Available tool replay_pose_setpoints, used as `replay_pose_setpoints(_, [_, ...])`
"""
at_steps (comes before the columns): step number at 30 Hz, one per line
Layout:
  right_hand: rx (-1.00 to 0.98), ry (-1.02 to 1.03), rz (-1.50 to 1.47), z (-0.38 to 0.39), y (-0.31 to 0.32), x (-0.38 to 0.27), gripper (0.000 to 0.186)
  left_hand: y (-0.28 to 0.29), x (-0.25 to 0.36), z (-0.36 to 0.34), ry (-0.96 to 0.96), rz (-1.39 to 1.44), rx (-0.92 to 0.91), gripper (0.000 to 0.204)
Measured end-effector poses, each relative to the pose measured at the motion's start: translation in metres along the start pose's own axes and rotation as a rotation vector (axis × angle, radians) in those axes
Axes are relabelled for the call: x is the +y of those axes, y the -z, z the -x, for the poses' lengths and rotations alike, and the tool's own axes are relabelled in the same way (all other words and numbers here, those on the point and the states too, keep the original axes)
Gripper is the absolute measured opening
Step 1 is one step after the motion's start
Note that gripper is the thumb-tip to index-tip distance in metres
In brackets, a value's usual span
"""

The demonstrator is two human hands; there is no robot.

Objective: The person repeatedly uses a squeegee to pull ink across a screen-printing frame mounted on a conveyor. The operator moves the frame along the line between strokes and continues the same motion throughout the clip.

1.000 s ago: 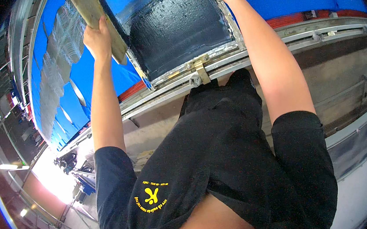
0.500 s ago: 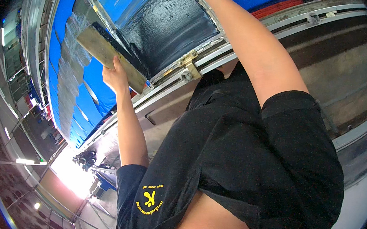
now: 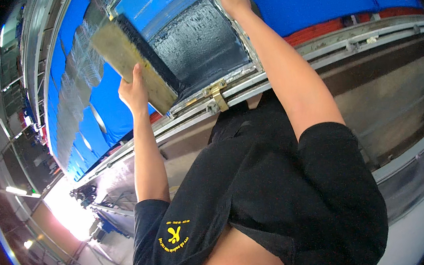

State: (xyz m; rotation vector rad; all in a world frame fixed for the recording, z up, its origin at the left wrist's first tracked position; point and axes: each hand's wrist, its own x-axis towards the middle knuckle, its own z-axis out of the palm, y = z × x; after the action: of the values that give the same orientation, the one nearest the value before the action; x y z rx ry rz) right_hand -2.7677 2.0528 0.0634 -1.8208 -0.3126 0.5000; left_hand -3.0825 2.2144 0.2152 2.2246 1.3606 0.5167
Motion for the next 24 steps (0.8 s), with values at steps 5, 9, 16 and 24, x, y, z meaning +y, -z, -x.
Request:
replay_pose_setpoints(5, [0.094, 0.090, 0.166, 0.000, -0.004, 0.000, 0.076, -0.003, 0.047, -0.054, -0.246, -0.192, -0.211, 0.045])
replay_pose_setpoints(9, [0.044, -0.009, 0.125, 0.002, -0.004, -0.002, 0.076, -0.020, 0.052, -0.091, -0.507, -0.369, -0.307, 0.052])
replay_pose_setpoints(16, [0.013, -0.160, -0.256, 0.010, -0.003, -0.009, 0.063, -0.059, 0.038, -0.141, -0.765, -0.445, -0.405, 0.041])
replay_pose_setpoints(24, [-0.019, -0.181, -0.293, 0.015, 0.000, -0.018, 0.059, -0.080, 0.019, -0.155, -0.724, -0.421, -0.422, 0.030])
